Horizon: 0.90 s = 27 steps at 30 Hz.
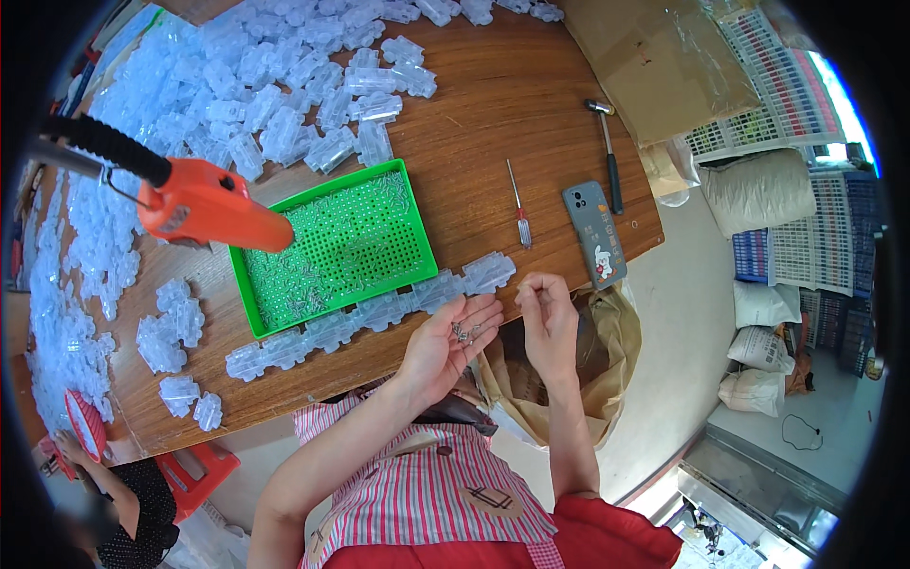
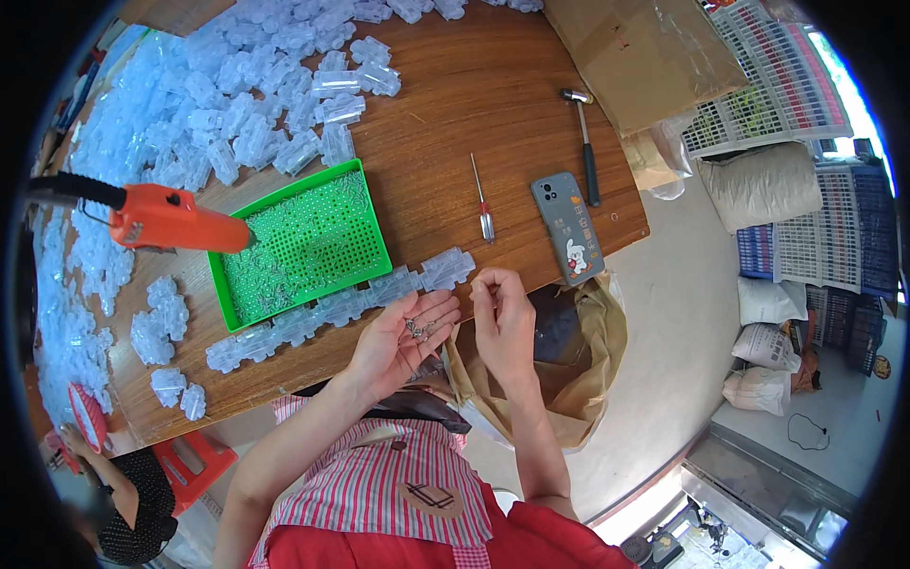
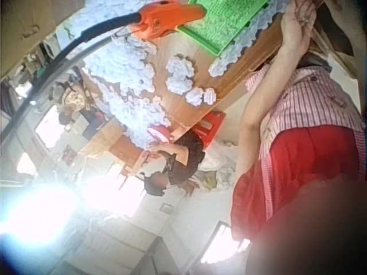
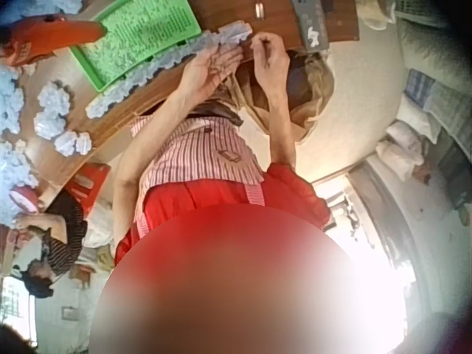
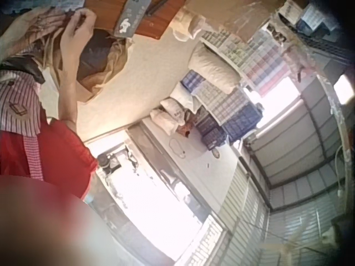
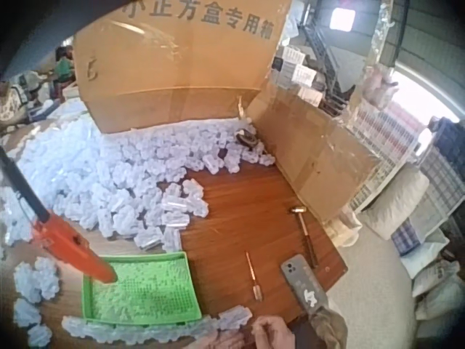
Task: The person fastens plastic parts using an electric tool, aligns them in a row on the table, and inserts small metal components into each part by hand.
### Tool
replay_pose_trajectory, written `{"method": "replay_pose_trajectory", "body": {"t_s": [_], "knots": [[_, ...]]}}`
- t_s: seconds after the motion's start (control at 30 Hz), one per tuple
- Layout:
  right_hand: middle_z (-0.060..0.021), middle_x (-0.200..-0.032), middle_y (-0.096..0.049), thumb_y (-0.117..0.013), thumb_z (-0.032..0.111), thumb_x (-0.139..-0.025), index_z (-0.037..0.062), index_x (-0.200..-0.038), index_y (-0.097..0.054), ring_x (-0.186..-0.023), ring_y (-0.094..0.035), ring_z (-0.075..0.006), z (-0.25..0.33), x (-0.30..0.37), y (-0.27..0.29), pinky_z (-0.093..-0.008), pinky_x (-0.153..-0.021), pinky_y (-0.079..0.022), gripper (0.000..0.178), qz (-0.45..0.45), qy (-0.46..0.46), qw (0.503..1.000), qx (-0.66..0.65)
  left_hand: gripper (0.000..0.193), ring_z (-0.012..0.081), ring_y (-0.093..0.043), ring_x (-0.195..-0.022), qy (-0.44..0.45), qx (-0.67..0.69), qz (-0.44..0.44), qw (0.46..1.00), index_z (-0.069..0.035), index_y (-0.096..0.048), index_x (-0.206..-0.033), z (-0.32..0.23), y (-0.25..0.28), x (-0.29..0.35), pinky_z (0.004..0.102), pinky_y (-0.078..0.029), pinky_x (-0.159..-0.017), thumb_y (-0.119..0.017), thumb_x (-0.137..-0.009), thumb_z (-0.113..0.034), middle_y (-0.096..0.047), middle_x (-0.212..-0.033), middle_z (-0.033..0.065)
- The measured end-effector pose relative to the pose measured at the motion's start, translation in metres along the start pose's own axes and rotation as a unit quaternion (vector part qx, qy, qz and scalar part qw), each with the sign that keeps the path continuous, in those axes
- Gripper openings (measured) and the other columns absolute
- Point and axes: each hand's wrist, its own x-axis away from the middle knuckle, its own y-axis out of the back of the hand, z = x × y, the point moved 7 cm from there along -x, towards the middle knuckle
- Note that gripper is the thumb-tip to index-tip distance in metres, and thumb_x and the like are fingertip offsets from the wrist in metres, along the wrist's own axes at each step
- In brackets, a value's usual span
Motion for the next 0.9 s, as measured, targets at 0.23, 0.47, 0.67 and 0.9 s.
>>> {"method": "replay_pose_trajectory", "body": {"t_s": [0.23, 0.47, 0.67, 0.9], "knots": [[-0.0086, -0.084, -0.063, -0.061, -0.001, -0.086, 0.0011, -0.105, -0.046, -0.071, -0.063, -0.0152, -0.009, -0.004, -0.007, -0.0272, -0.063, -0.050, 0.024, -0.007, 0.061, 0.996, 0.059, 0.045, 0.0226, -0.050, -0.123, -0.033, -0.006, -0.021, 0.999, 0.005, -0.046, -0.129, -0.001, 0.005, -0.002, 0.0333, -0.039, -0.106, -0.042, -0.098, -0.027, -0.052, -0.131, 0.0158], [-0.0119, -0.088, -0.062, -0.064, -0.003, -0.082, 0.0013, -0.102, -0.050, -0.073, -0.063, -0.0230, -0.009, 0.002, -0.016, -0.0306, -0.065, -0.052, 0.025, -0.018, 0.126, 0.985, 0.115, 0.043, 0.0218, -0.050, -0.122, -0.040, 0.000, -0.030, 0.999, 0.005, -0.046, -0.130, -0.003, 0.005, -0.002, 0.0330, -0.039, -0.106, -0.042, -0.099, -0.025, -0.052, -0.131, 0.0155], [-0.0118, -0.089, -0.061, -0.066, -0.004, -0.081, 0.0024, -0.102, -0.052, -0.074, -0.063, -0.0224, -0.007, 0.004, -0.020, -0.0307, -0.065, -0.052, 0.026, -0.021, 0.169, 0.980, 0.105, 0.044, 0.0220, -0.050, -0.123, -0.040, 0.004, -0.024, 0.999, 0.005, -0.045, -0.130, -0.003, 0.006, -0.003, 0.0330, -0.039, -0.106, -0.042, -0.098, -0.025, -0.051, -0.132, 0.0153], [-0.0091, -0.086, -0.064, -0.066, -0.003, -0.080, 0.0015, -0.108, -0.049, -0.071, -0.064, -0.0172, -0.004, 0.001, -0.019, -0.0280, -0.065, -0.053, 0.033, -0.032, 0.095, 0.991, 0.093, 0.045, 0.0223, -0.048, -0.124, -0.038, 0.009, -0.024, 0.999, 0.006, -0.043, -0.131, -0.003, 0.007, -0.003, 0.0329, -0.039, -0.106, -0.040, -0.099, -0.025, -0.050, -0.134, 0.0158]]}}
